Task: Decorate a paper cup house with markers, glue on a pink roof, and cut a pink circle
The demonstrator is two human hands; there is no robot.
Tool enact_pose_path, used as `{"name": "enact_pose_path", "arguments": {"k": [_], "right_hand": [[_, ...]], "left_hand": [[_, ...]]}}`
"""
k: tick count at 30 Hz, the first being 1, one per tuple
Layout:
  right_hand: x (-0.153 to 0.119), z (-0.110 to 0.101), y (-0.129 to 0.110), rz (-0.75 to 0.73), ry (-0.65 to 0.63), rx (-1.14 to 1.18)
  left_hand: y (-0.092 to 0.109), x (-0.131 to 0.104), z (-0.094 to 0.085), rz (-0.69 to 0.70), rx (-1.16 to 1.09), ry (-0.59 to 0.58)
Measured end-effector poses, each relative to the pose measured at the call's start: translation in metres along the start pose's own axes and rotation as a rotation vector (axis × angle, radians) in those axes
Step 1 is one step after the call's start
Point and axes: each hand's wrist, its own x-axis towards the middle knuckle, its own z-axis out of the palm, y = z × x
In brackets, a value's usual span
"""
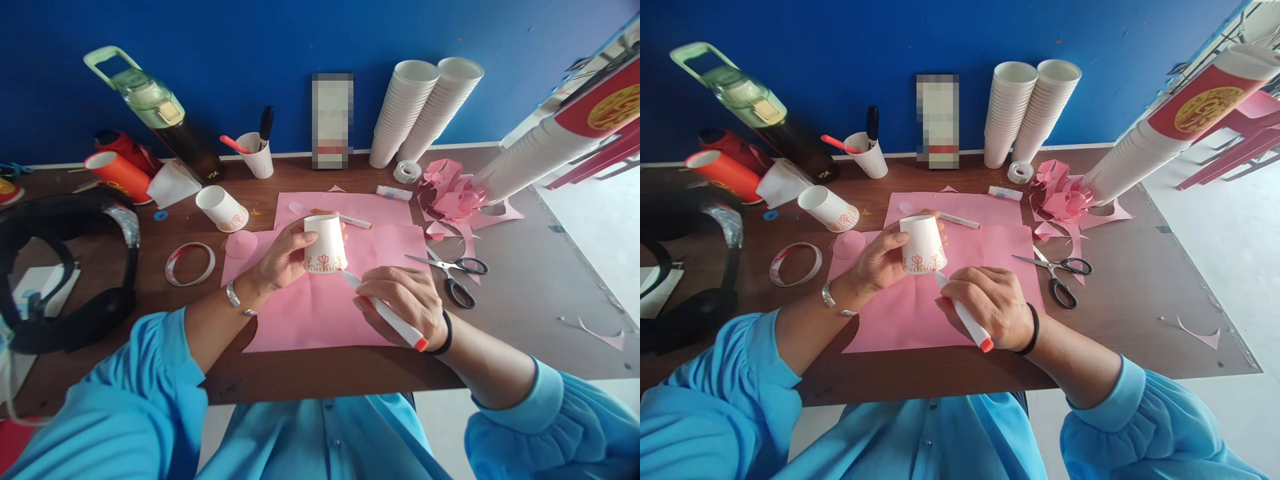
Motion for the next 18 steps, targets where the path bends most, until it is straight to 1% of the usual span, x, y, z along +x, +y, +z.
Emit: {"name": "enact_pose_path", "arguments": {"k": [7,10,12,16,18], "right_hand": [[-0.005,-0.004,0.006,-0.056,0.067,0.038],[-0.009,-0.002,0.011,0.049,0.095,0.021],[-0.009,0.002,0.014,0.134,0.081,0.027],[-0.006,0.010,0.023,0.207,0.040,0.155],[-0.005,0.014,0.028,0.256,0.027,0.212]], "left_hand": [[0.002,0.000,0.001,-0.027,-0.033,0.016],[0.003,0.000,0.001,-0.037,-0.040,0.024],[0.003,0.000,0.002,-0.041,-0.046,0.042],[0.004,0.002,0.006,-0.074,-0.106,0.081],[0.004,0.001,0.007,-0.097,-0.128,0.082]]}}
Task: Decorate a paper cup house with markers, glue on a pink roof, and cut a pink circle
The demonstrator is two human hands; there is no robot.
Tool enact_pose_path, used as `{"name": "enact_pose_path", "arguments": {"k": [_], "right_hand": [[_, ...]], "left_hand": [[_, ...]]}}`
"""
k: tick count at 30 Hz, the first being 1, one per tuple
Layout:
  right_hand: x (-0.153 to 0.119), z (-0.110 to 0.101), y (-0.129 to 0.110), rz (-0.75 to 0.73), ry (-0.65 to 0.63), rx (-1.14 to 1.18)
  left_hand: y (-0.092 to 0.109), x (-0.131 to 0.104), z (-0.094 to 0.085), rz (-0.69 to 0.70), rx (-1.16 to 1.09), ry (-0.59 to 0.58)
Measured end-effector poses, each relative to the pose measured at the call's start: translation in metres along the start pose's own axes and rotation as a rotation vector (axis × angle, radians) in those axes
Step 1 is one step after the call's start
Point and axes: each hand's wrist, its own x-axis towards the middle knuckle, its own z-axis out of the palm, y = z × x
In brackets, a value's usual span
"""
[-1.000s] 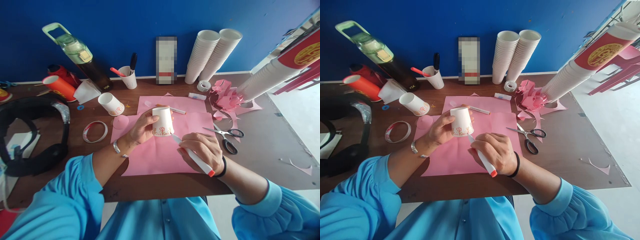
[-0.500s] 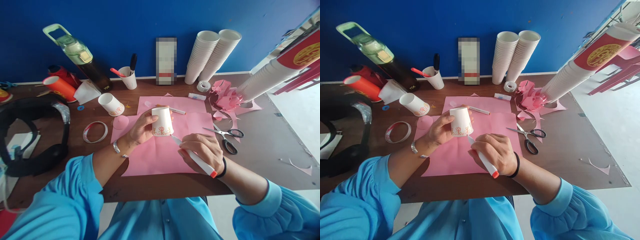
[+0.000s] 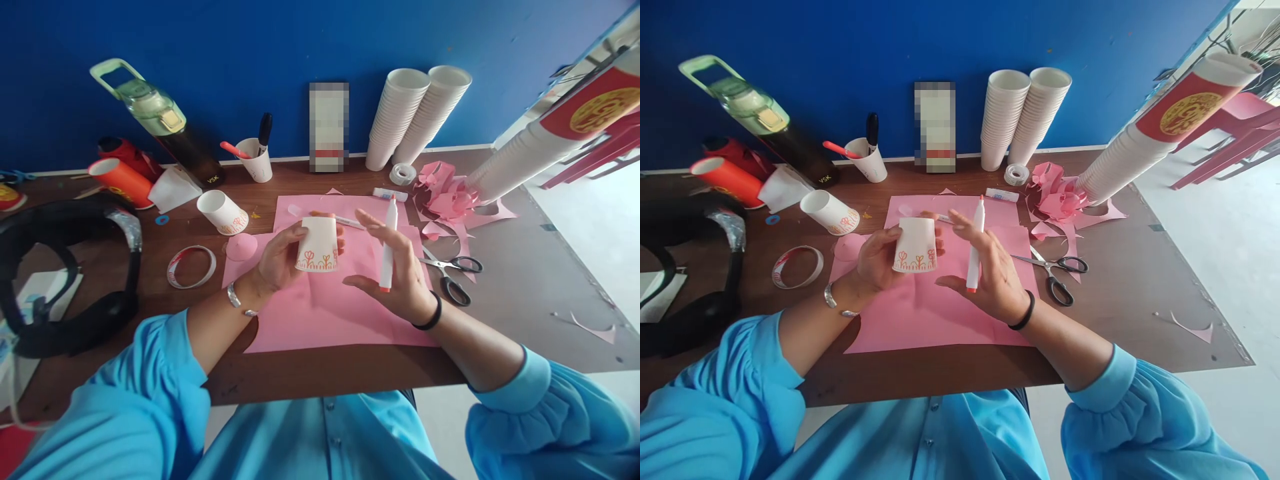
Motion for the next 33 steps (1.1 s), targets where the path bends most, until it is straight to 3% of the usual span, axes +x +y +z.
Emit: {"name": "enact_pose_path", "arguments": {"k": [4,8,12,17,23,30,33], "right_hand": [[0.000,0.004,0.008,0.056,-0.046,0.056],[-0.002,0.008,0.010,0.036,-0.105,0.036],[-0.002,0.011,0.007,-0.004,-0.085,-0.027],[0.001,0.005,0.008,-0.050,-0.040,-0.158],[0.004,-0.004,0.015,-0.072,0.001,-0.414],[0.002,-0.002,0.013,-0.109,-0.045,-0.427],[0.003,-0.002,0.014,-0.090,-0.069,-0.357]], "left_hand": [[-0.001,-0.002,0.001,-0.034,0.012,-0.040],[-0.001,-0.005,0.002,-0.068,0.060,-0.074],[-0.001,-0.006,0.002,-0.074,0.103,-0.098],[-0.007,-0.002,-0.008,0.114,0.250,-0.113],[-0.016,0.003,-0.009,0.316,0.595,-0.118],[-0.017,-0.002,0.000,0.273,0.699,-0.055],[-0.017,-0.003,0.000,0.318,0.758,-0.031]]}}
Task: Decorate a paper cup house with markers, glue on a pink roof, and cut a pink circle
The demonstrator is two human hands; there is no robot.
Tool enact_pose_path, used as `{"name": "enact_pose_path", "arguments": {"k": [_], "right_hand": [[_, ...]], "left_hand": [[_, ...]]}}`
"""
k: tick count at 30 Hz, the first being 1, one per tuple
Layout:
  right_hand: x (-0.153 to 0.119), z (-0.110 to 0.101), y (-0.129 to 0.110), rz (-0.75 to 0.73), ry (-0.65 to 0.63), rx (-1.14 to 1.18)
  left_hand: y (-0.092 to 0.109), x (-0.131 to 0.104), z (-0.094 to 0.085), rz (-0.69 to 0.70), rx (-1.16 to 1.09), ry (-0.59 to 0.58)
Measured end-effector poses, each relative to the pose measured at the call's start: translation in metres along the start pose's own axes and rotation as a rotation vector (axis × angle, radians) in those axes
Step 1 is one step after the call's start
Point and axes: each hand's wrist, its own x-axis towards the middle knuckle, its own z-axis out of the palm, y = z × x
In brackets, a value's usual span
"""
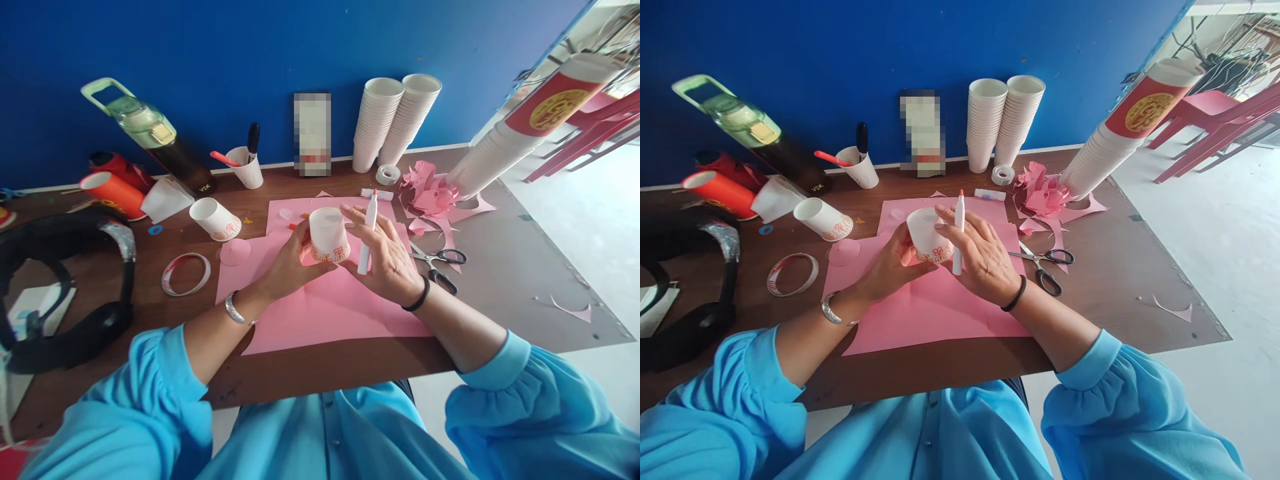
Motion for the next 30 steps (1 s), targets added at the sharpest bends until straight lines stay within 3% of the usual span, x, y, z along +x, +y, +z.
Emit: {"name": "enact_pose_path", "arguments": {"k": [7,12,17,23,30], "right_hand": [[0.001,0.000,0.004,0.068,-0.104,0.176],[-0.003,0.003,0.007,0.139,-0.029,0.209],[-0.005,0.007,0.009,0.218,-0.004,0.213],[-0.006,0.009,0.010,0.255,-0.012,0.224],[-0.007,0.012,0.011,0.271,0.014,0.248]], "left_hand": [[-0.007,-0.005,-0.002,0.034,0.307,0.126],[-0.005,-0.003,-0.003,-0.026,0.383,0.186],[0.005,-0.001,-0.001,-0.137,0.493,0.137],[0.004,-0.003,-0.010,-0.047,0.276,0.092],[-0.003,-0.001,-0.013,-0.045,0.083,0.093]]}}
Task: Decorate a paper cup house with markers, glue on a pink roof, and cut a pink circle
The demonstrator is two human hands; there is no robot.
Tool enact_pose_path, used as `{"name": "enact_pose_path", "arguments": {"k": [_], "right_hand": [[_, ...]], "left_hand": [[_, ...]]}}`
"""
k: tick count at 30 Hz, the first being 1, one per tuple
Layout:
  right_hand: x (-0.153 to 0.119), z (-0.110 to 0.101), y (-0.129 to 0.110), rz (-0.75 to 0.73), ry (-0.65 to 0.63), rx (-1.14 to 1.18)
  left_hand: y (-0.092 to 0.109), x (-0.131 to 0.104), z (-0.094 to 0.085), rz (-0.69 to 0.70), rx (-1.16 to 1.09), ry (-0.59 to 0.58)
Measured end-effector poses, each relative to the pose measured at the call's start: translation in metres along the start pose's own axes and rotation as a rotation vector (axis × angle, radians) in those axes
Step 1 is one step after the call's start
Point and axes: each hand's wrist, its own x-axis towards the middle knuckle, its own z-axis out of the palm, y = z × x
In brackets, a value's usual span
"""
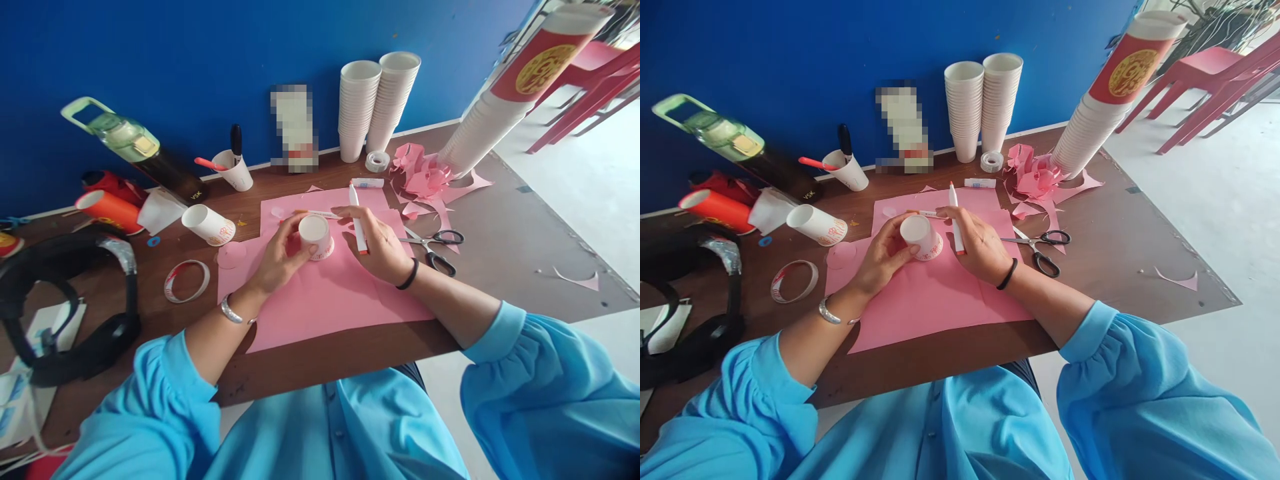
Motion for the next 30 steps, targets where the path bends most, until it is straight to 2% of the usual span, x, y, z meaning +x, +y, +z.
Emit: {"name": "enact_pose_path", "arguments": {"k": [5,12,22,30], "right_hand": [[-0.002,0.001,-0.003,0.025,-0.021,0.032],[-0.003,0.001,-0.010,0.047,-0.063,0.085],[-0.006,0.006,-0.007,0.025,-0.091,0.070],[-0.001,0.006,-0.006,-0.144,-0.006,0.066]], "left_hand": [[0.000,0.003,0.001,0.011,-0.071,0.118],[-0.008,0.004,0.000,0.004,-0.130,0.192],[-0.003,0.005,0.000,-0.039,-0.125,0.147],[0.004,0.004,0.003,-0.064,-0.145,0.053]]}}
